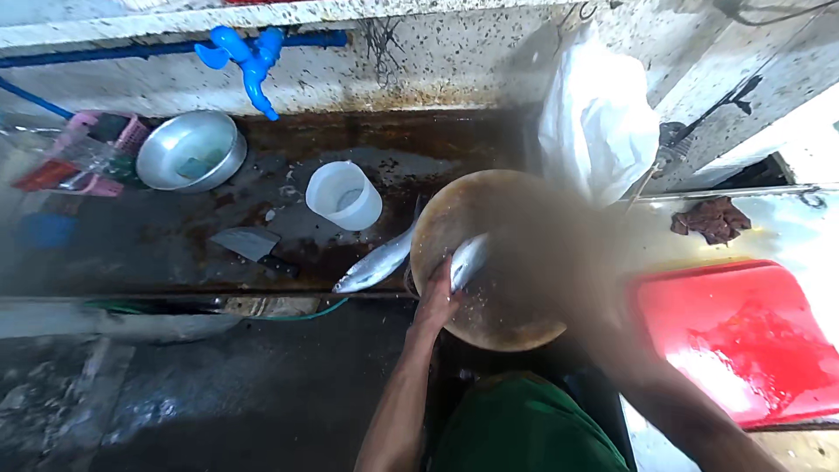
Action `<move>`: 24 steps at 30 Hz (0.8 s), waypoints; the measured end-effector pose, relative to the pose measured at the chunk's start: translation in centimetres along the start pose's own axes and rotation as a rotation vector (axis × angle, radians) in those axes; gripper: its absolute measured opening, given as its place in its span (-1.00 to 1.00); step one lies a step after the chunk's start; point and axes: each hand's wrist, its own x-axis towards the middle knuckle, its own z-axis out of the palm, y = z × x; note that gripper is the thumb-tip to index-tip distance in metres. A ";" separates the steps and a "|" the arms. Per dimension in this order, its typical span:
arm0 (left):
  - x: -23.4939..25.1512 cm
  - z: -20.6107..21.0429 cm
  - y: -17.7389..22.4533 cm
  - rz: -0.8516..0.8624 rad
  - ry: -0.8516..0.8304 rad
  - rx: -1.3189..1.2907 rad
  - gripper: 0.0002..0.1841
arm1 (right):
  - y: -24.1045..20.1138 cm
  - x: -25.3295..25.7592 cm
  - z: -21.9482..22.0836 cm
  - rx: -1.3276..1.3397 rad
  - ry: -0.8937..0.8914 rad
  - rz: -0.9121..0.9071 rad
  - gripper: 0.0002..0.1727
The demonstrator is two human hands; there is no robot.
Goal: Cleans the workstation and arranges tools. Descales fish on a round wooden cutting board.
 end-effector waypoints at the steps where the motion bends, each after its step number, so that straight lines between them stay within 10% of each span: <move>1: 0.5 -0.6 0.2 0.001 0.008 0.008 -0.09 | -0.8 -0.1 0.3 -0.020 0.041 -0.008 -0.47; 9: 0.4 -0.9 -0.5 0.007 -0.020 0.055 -0.04 | -0.6 -0.5 1.7 0.016 0.049 -0.016 -0.48; 12: 0.5 -1.4 -1.8 -0.035 -0.004 -0.304 -0.06 | -0.1 0.9 -3.7 0.055 0.083 0.101 -0.50; 15: 1.4 -2.1 -1.6 -0.284 -0.042 -0.919 -0.23 | -0.6 1.7 -0.2 0.088 0.048 0.070 -0.43; 24: 2.0 -2.3 -5.0 -0.478 -0.096 -1.503 -0.55 | -0.8 1.4 2.2 0.021 0.001 0.028 -0.44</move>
